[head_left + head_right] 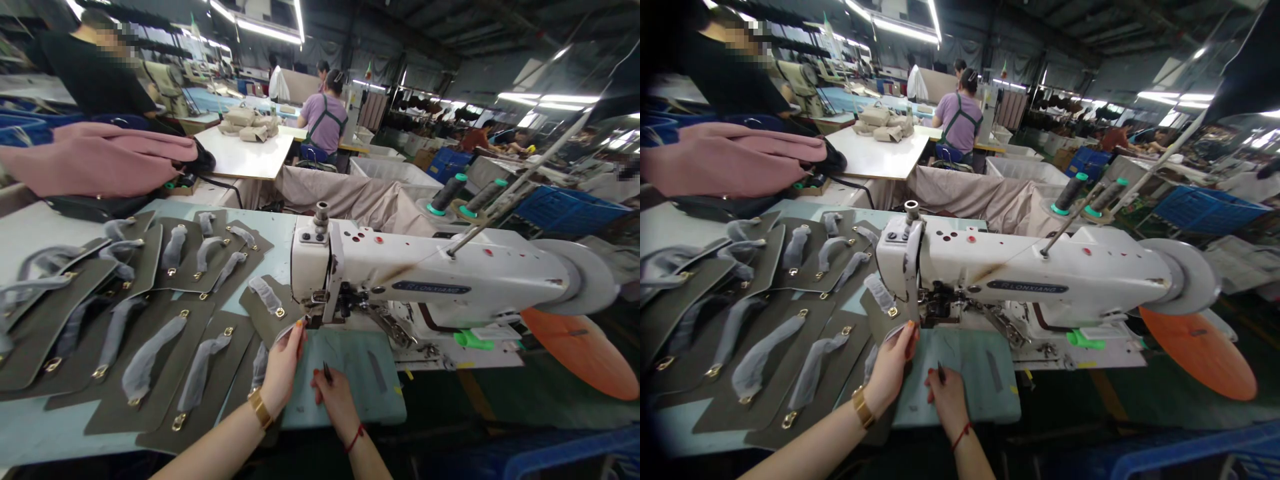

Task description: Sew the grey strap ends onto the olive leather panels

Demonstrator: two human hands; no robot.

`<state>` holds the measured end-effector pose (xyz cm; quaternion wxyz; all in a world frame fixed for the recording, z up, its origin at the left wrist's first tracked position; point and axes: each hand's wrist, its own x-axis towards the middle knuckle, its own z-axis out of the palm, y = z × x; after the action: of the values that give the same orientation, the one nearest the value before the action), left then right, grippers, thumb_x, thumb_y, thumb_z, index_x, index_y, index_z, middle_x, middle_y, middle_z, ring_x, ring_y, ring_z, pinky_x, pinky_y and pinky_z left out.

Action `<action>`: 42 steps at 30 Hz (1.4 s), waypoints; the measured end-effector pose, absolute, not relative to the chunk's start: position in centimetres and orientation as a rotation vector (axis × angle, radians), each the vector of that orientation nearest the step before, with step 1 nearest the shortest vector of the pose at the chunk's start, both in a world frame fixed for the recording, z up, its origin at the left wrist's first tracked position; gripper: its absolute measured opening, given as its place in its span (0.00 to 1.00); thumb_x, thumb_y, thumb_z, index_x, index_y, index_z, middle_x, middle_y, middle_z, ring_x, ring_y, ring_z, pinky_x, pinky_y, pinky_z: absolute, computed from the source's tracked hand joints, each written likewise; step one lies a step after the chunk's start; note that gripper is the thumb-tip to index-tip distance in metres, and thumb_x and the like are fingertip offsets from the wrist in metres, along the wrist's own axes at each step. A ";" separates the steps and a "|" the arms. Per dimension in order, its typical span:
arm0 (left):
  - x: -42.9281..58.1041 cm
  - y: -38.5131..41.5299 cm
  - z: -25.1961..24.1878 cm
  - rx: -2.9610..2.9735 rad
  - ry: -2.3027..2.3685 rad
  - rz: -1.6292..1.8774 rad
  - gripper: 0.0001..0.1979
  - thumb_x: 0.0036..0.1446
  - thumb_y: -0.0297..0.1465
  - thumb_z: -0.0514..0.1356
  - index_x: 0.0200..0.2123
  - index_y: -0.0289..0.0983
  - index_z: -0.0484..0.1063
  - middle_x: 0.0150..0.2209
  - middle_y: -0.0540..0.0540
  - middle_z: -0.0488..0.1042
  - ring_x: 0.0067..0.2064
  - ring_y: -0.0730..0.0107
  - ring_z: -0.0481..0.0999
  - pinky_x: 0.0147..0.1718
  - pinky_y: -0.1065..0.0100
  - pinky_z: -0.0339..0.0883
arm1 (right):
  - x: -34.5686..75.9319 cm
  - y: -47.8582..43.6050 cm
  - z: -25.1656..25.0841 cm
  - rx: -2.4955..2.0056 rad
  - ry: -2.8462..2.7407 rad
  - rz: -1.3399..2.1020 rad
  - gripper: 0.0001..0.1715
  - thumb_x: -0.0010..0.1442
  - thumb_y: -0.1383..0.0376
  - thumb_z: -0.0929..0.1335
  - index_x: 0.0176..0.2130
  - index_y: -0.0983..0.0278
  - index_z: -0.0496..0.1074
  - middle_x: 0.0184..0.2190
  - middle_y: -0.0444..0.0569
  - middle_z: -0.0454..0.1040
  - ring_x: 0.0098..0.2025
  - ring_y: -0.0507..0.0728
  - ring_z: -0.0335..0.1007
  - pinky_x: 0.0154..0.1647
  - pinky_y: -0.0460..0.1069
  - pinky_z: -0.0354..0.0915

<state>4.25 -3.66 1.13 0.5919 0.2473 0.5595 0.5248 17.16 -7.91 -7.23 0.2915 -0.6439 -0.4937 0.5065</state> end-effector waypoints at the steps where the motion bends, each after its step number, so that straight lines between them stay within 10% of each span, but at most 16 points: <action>1: 3.6 -4.7 1.2 0.513 1.281 1.248 0.20 0.48 0.49 0.61 0.35 0.38 0.71 0.29 0.50 0.72 0.26 0.76 0.67 0.23 0.73 0.60 | 17.2 -7.9 -7.3 -1.721 -1.306 1.355 0.19 0.60 0.58 0.61 0.26 0.67 0.70 0.13 0.42 0.64 0.17 0.49 0.58 0.21 0.43 0.52; 9: -5.0 -8.0 2.6 0.557 1.368 1.247 0.24 0.50 0.43 0.61 0.51 0.46 0.67 0.55 0.46 0.68 0.55 0.60 0.67 0.42 0.66 0.70 | 16.9 -8.0 -6.7 -1.726 -1.322 1.352 0.20 0.60 0.56 0.61 0.26 0.67 0.70 0.13 0.42 0.64 0.17 0.50 0.59 0.21 0.43 0.53; 14: -8.3 0.3 1.5 1.446 1.425 1.004 0.20 0.56 0.43 0.55 0.48 0.39 0.72 0.57 0.43 0.66 0.61 0.56 0.60 0.62 0.51 0.49 | 16.8 -8.0 -6.6 -1.758 -1.324 1.331 0.21 0.60 0.56 0.61 0.25 0.67 0.70 0.13 0.42 0.64 0.17 0.50 0.58 0.21 0.44 0.54; 24: -8.5 8.3 1.3 2.608 0.785 0.547 0.31 0.57 0.41 0.55 0.62 0.39 0.54 0.62 0.38 0.58 0.62 0.52 0.57 0.60 0.50 0.53 | 16.3 -8.2 -7.4 -1.784 -1.259 1.257 0.21 0.60 0.56 0.61 0.24 0.66 0.70 0.11 0.42 0.63 0.15 0.50 0.59 0.20 0.43 0.54; 35: -8.7 9.6 4.6 2.814 0.548 0.424 0.24 0.55 0.46 0.56 0.54 0.45 0.67 0.50 0.40 0.68 0.50 0.55 0.67 0.52 0.55 0.61 | 15.9 -8.3 -6.3 -1.798 -1.261 1.235 0.22 0.61 0.55 0.62 0.24 0.66 0.71 0.12 0.43 0.65 0.17 0.52 0.63 0.23 0.44 0.57; 42: -8.7 9.3 5.5 2.851 0.549 0.399 0.25 0.56 0.46 0.54 0.55 0.46 0.66 0.52 0.39 0.66 0.51 0.52 0.64 0.52 0.53 0.58 | 12.3 -4.9 0.1 -1.477 -1.269 1.011 0.26 0.64 0.50 0.60 0.33 0.66 0.75 0.32 0.50 0.76 0.37 0.56 0.70 0.38 0.45 0.62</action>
<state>-8.74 9.31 5.48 0.1052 0.9674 0.1863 0.1352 12.34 -4.89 0.15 0.4560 -0.5991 -0.5147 0.4102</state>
